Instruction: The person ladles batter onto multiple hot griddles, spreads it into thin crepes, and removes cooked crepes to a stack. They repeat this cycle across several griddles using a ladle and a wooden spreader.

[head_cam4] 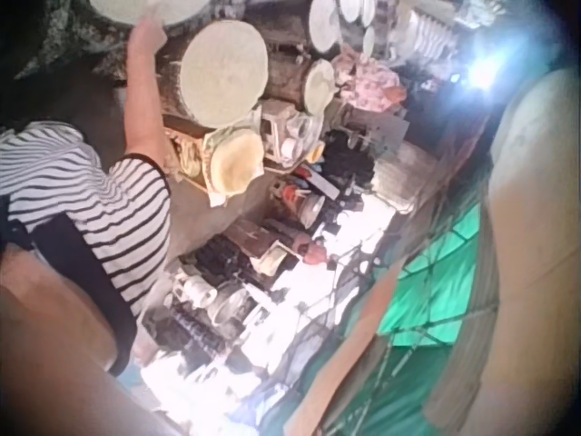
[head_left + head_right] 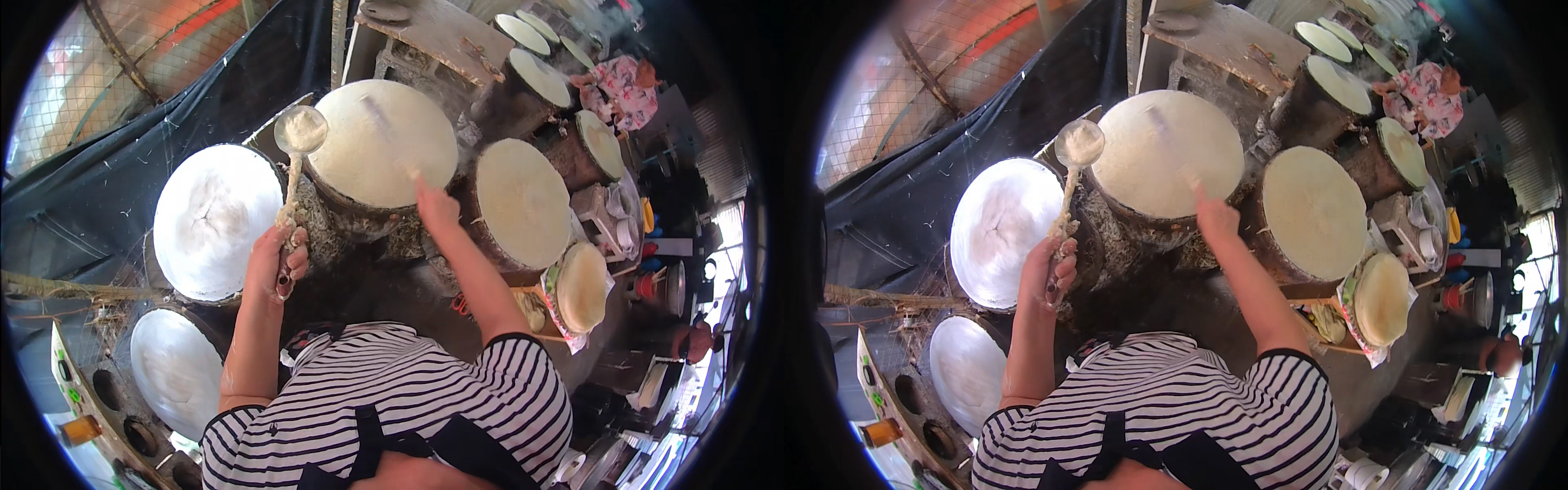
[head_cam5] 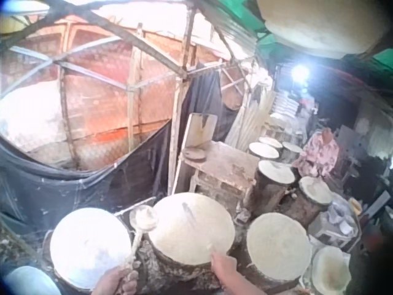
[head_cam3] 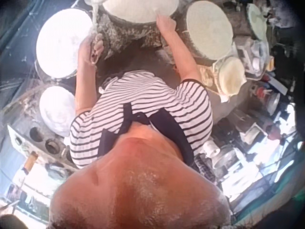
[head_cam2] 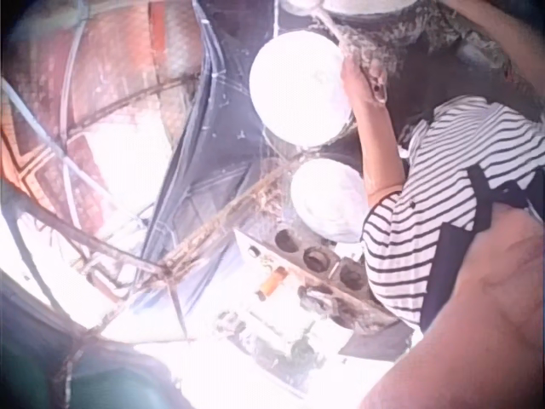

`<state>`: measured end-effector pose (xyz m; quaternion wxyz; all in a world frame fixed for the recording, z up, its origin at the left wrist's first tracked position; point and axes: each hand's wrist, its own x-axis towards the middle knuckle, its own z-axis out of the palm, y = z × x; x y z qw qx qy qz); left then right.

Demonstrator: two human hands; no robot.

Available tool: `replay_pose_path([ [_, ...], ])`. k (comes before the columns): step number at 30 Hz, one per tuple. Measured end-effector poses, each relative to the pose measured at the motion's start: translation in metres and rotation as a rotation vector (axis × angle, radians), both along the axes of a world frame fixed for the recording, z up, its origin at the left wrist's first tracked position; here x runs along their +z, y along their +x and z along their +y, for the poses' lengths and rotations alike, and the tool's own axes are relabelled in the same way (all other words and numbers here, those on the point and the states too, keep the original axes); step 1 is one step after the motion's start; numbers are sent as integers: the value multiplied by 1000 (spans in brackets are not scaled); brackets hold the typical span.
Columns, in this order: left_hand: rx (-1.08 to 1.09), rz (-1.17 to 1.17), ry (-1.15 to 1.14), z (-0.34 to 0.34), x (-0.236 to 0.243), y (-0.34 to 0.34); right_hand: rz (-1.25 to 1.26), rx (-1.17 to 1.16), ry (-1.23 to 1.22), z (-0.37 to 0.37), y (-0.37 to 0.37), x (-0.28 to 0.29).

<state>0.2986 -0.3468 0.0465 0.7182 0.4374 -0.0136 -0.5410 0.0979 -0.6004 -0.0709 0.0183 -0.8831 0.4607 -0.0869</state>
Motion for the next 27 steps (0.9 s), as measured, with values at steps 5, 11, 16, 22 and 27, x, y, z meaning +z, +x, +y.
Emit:
replay_pose_path([
  [5, -4, -43, 16, 1, 1, 0, -78, 4, 8, -20, 4, -5],
  [11, 6, -4, -30, 0, -9, -5, -225, -253, 177, -42, -26, -15],
  [16, 35, -55, -43, -17, 4, -43, -413, -98, -21, -59, -27, -45],
  [22, 108, -7, -87, -33, 6, -84, -108, 154, -64, -124, -27, -56],
  [27, 155, 34, -114, -32, 11, -119, -420, -38, 344, -91, -59, -15],
])
